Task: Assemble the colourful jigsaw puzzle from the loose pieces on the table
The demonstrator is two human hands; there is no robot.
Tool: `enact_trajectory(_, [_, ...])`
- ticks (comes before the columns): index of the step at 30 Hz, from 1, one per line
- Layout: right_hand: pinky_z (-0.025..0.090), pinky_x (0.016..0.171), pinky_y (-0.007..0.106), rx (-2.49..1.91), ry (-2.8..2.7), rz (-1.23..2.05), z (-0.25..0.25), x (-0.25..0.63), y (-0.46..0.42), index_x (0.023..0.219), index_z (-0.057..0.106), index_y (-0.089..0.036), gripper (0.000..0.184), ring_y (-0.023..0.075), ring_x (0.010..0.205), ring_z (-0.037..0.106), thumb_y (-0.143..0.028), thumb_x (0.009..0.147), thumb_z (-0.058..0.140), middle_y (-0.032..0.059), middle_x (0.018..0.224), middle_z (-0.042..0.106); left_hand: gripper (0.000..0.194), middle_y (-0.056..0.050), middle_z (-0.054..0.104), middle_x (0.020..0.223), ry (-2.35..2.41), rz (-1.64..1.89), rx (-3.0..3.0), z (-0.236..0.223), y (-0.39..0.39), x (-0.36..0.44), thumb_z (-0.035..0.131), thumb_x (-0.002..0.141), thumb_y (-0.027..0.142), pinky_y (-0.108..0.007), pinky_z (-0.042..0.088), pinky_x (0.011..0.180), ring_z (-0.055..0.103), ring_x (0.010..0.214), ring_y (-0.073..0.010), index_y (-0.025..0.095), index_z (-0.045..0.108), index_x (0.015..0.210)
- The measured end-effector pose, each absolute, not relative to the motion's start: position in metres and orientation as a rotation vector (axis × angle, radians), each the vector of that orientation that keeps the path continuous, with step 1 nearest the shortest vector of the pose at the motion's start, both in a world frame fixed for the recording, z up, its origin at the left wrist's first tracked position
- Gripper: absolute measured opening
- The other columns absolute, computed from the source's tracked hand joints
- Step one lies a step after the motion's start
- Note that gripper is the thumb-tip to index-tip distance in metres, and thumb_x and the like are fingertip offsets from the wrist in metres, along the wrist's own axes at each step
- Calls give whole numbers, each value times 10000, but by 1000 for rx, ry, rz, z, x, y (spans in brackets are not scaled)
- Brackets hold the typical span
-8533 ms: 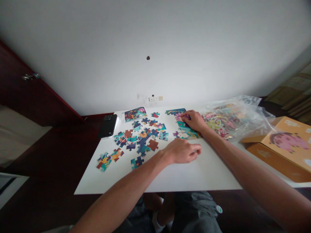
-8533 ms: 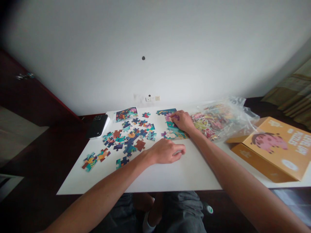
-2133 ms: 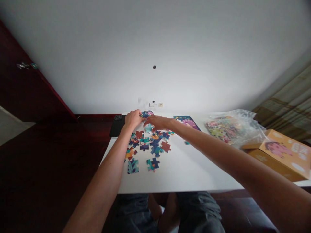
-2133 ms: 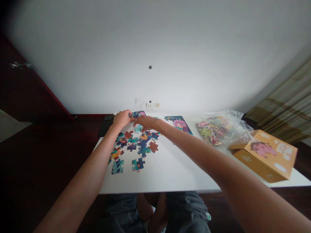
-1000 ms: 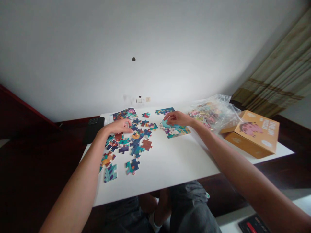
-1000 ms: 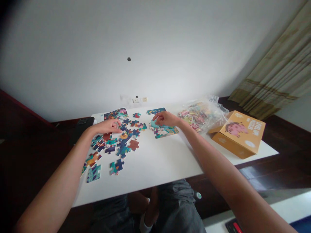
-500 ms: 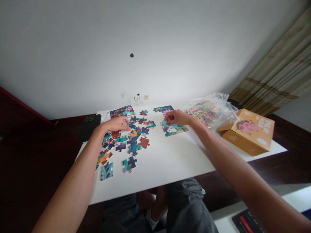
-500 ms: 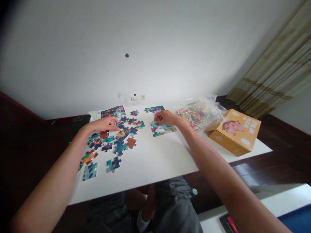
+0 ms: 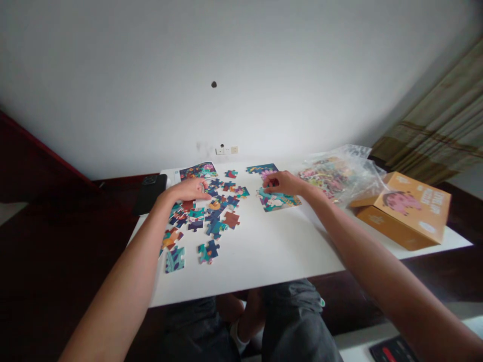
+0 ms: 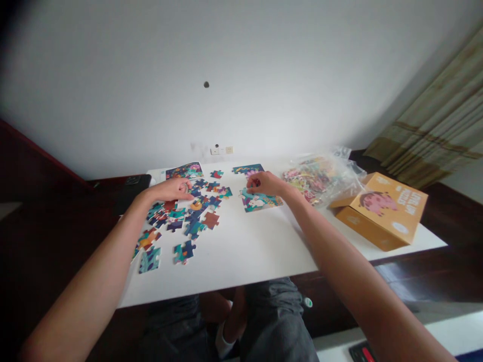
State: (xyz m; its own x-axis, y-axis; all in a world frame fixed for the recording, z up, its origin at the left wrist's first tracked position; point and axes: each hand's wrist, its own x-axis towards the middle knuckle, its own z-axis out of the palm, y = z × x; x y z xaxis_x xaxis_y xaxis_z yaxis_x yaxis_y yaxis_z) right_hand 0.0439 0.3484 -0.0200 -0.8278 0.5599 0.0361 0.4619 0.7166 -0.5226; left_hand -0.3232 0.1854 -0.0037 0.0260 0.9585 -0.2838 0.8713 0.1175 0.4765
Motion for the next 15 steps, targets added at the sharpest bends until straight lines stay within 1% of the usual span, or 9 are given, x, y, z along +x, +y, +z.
enact_trajectory(3, [366, 614, 259, -825, -2721, 780, -26, 44, 353, 875, 738, -203, 301, 136, 638, 517, -491, 800, 687, -5, 705, 633, 464, 19, 636, 701, 1930, 133, 1789, 3, 183, -319, 734, 744, 550, -274, 343, 561, 574, 601, -175, 218, 608, 1042])
enact_trajectory(5, [374, 620, 261, -822, -2717, 780, -28, 43, 355, 878, 747, -208, 303, 143, 652, 526, -494, 803, 679, -2, 709, 629, 445, 6, 679, 736, 2020, 32, 1799, 12, 182, -317, 736, 749, 514, -279, 365, 583, 619, 639, -192, 222, 631, 1069])
enact_trajectory(7, [385, 629, 263, -840, -2706, 774, -29, 43, 356, 887, 760, -215, 310, 150, 667, 540, -500, 808, 670, 2, 712, 634, 455, -24, 734, 840, 2135, -62, 1813, 23, 179, -314, 735, 760, 500, -287, 393, 620, 666, 718, -215, 226, 656, 1114])
enact_trajectory(8, [389, 633, 264, -853, -2701, 774, -30, 43, 357, 896, 766, -218, 316, 154, 672, 547, -505, 812, 665, 4, 715, 639, 471, -45, 758, 927, 2185, -112, 1815, 29, 176, -313, 739, 764, 503, -291, 410, 647, 686, 781, -231, 227, 668, 1140])
enact_trajectory(10, [394, 638, 265, -862, -2691, 772, -31, 43, 358, 913, 772, -223, 332, 158, 679, 556, -519, 821, 652, 6, 721, 647, 556, -86, 762, 1138, 2277, -202, 1810, 44, 163, -310, 758, 759, 534, -300, 445, 724, 705, 937, -270, 228, 678, 1216])
enact_trajectory(12, [395, 637, 267, -840, -2687, 769, -33, 43, 359, 906, 770, -221, 347, 158, 673, 554, -533, 832, 636, 10, 725, 650, 680, -112, 721, 1293, 2388, -195, 1801, 60, 141, -305, 754, 768, 597, -316, 467, 806, 692, 1066, -305, 234, 645, 1334])
enact_trajectory(13, [394, 636, 269, -824, -2685, 768, -35, 43, 360, 900, 766, -219, 352, 156, 669, 550, -537, 838, 628, 12, 729, 652, 722, -115, 710, 1322, 2447, -143, 1801, 67, 126, -301, 727, 791, 632, -325, 472, 835, 687, 1098, -314, 244, 615, 1389])
enact_trajectory(15, [391, 635, 272, -807, -2685, 762, -37, 43, 362, 893, 761, -219, 355, 155, 660, 546, -540, 844, 619, 13, 729, 654, 693, -96, 738, 1257, 2524, -5, 1813, 79, 95, -293, 636, 866, 673, -332, 478, 841, 696, 1077, -308, 278, 591, 1434])
